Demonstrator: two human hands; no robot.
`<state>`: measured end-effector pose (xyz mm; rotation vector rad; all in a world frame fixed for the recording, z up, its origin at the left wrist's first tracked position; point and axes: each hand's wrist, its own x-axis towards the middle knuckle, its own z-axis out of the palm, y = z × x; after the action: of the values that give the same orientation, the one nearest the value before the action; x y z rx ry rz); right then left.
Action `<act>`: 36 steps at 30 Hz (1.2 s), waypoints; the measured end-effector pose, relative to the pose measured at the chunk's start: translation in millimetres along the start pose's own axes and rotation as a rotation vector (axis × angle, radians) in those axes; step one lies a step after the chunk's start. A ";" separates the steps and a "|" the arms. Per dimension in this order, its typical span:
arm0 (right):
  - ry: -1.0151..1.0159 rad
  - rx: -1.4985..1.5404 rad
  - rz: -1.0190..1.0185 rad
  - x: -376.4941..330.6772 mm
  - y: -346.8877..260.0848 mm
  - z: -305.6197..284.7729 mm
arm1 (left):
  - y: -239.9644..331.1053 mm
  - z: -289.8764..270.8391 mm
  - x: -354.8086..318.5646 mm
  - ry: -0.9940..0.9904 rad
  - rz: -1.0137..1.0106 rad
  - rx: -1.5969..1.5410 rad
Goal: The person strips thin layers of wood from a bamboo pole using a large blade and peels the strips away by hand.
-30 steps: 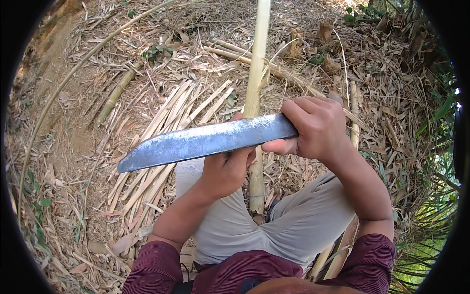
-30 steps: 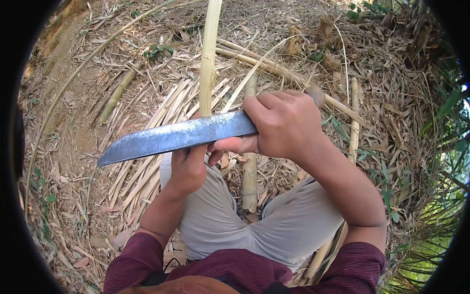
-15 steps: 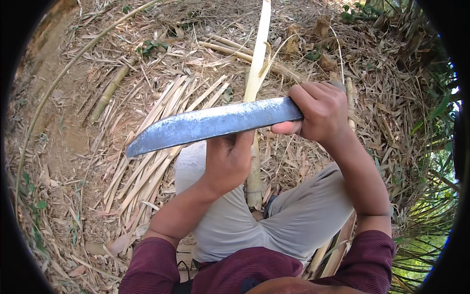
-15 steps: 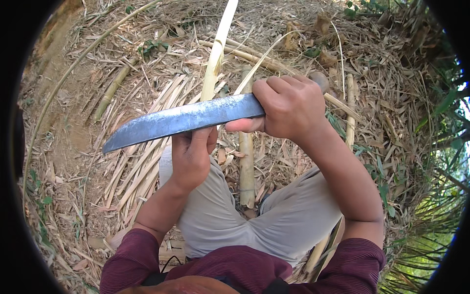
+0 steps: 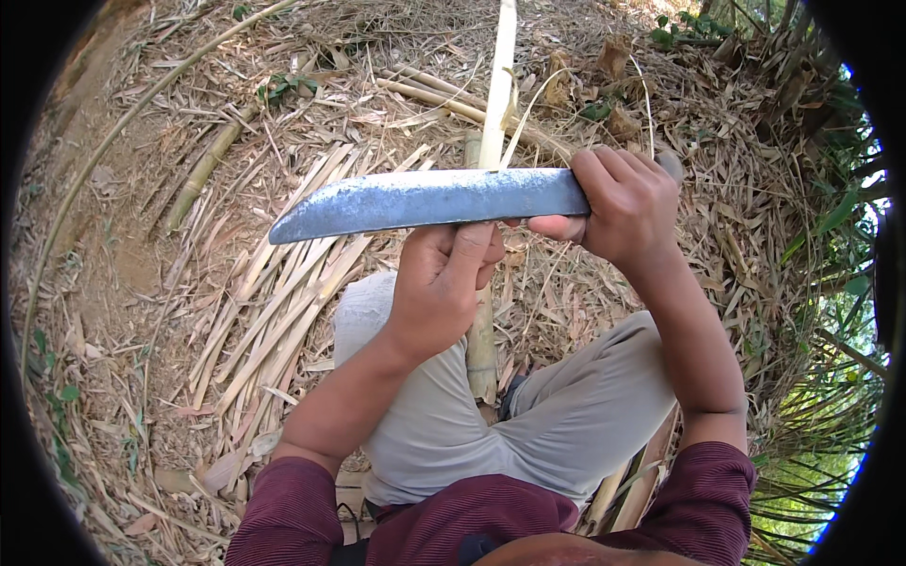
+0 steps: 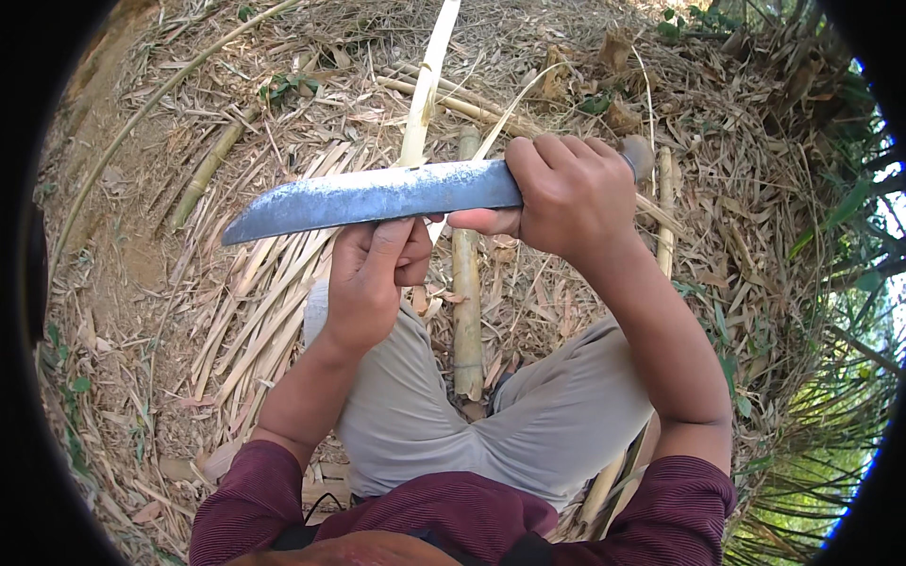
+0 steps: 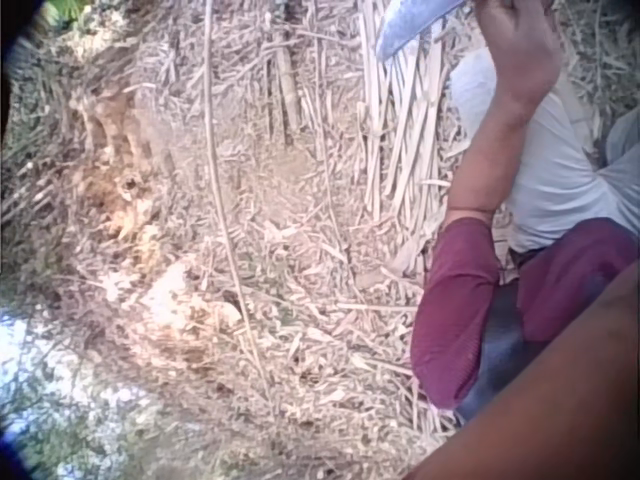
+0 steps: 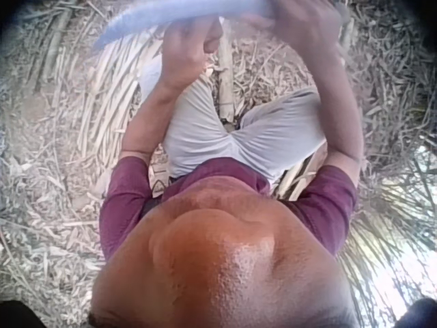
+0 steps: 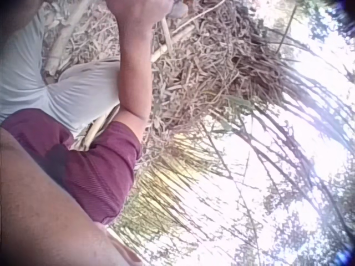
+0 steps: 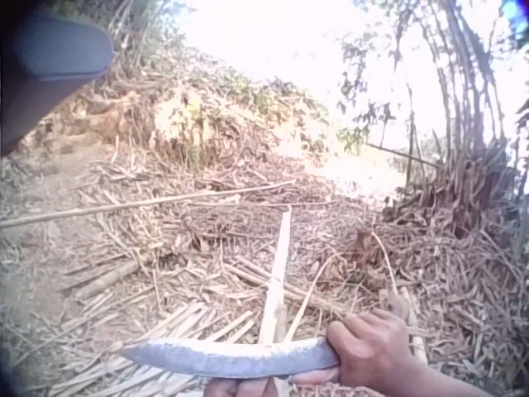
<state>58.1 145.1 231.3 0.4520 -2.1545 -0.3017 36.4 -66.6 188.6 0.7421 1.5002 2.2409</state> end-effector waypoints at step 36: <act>-0.111 0.222 0.252 -12.8 13.0 0.7 | 13.1 -2.1 9.2 -0.016 -0.027 0.089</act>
<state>61.8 162.3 226.4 0.2880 -2.3347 0.0558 27.8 -68.2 202.2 0.7590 1.6014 2.1554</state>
